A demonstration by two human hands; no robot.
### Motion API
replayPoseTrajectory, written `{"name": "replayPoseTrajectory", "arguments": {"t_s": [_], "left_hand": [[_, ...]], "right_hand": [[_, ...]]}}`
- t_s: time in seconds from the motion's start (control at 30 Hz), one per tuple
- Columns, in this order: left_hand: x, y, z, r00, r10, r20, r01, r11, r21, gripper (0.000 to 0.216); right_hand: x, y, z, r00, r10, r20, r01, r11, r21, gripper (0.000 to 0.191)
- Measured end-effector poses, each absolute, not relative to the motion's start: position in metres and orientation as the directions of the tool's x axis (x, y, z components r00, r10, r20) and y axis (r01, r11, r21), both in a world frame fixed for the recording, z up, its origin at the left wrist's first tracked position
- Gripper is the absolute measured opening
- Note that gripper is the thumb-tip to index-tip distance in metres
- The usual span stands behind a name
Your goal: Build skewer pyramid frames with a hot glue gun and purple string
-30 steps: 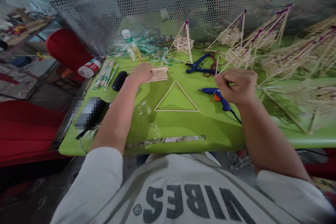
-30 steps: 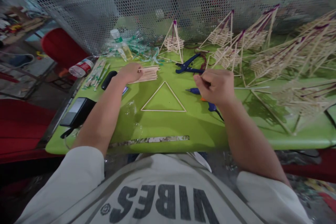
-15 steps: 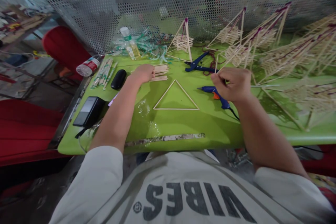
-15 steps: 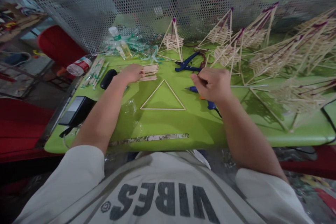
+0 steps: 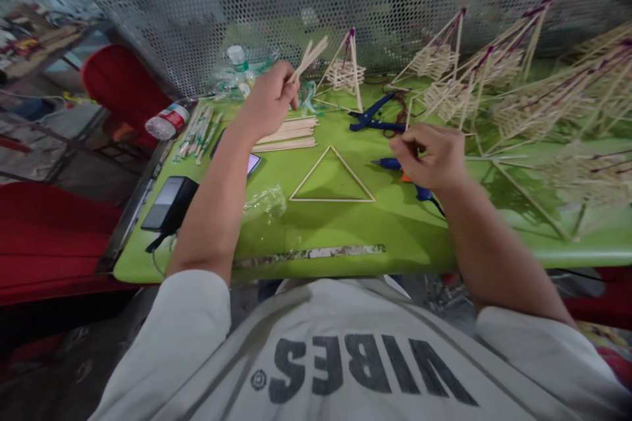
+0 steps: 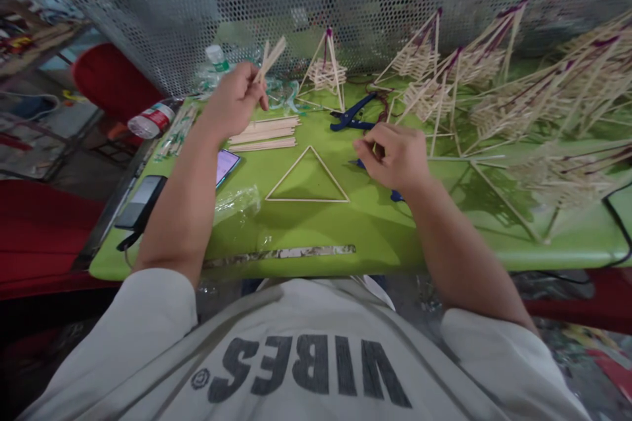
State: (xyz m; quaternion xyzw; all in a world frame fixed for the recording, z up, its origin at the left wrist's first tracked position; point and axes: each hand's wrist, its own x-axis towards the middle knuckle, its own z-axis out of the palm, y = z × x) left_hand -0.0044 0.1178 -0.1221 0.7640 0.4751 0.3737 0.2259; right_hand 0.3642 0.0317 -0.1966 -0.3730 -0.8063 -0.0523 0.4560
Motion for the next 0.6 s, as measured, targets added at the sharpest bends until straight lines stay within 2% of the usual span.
{"name": "replayPoseTrajectory", "arguments": {"t_s": [0.07, 0.17, 0.23, 0.3, 0.37, 0.4, 0.47, 0.5, 0.6], "left_hand": [[0.013, 0.091, -0.105, 0.328, 0.836, 0.44, 0.347, -0.54, 0.767, 0.015], [0.035, 0.048, -0.086, 0.292, 0.769, 0.569, 0.133, -0.622, 0.772, 0.025], [0.045, 0.022, -0.078, 0.207, 0.739, 0.641, 0.075, -0.665, 0.743, 0.025], [0.052, 0.002, -0.073, 0.06, 0.759, 0.649, 0.07, -0.651, 0.756, 0.025], [0.058, -0.011, -0.07, -0.075, 0.774, 0.629, 0.046, -0.627, 0.778, 0.024], [0.06, -0.014, -0.068, -0.101, 0.771, 0.629, 0.019, -0.631, 0.776, 0.024], [0.063, -0.019, -0.063, -0.087, 0.735, 0.673, -0.044, -0.677, 0.734, 0.025], [0.064, -0.02, -0.059, -0.07, 0.711, 0.7, -0.068, -0.703, 0.708, 0.027], [0.062, -0.022, -0.047, -0.115, 0.671, 0.733, -0.102, -0.742, 0.663, 0.033]], "right_hand": [[0.36, 0.029, -0.195, -0.315, 0.532, 0.786, 0.621, 0.742, -0.254, 0.023], [0.346, 0.018, -0.19, -0.367, 0.529, 0.765, 0.575, 0.776, -0.261, 0.019], [0.327, 0.001, -0.19, -0.43, 0.523, 0.736, 0.51, 0.813, -0.281, 0.018], [0.297, -0.024, -0.194, -0.549, 0.482, 0.683, 0.403, 0.868, -0.289, 0.014], [0.261, -0.052, -0.203, -0.761, 0.342, 0.551, 0.262, 0.939, -0.221, 0.029], [0.242, -0.065, -0.209, -0.798, 0.307, 0.519, 0.236, 0.951, -0.199, 0.039], [0.208, -0.084, -0.22, -0.85, 0.309, 0.427, 0.254, 0.95, -0.182, 0.065], [0.194, -0.09, -0.224, -0.869, 0.325, 0.373, 0.274, 0.944, -0.186, 0.072], [0.167, -0.092, -0.233, -0.91, 0.312, 0.273, 0.256, 0.941, -0.221, 0.072]]}}
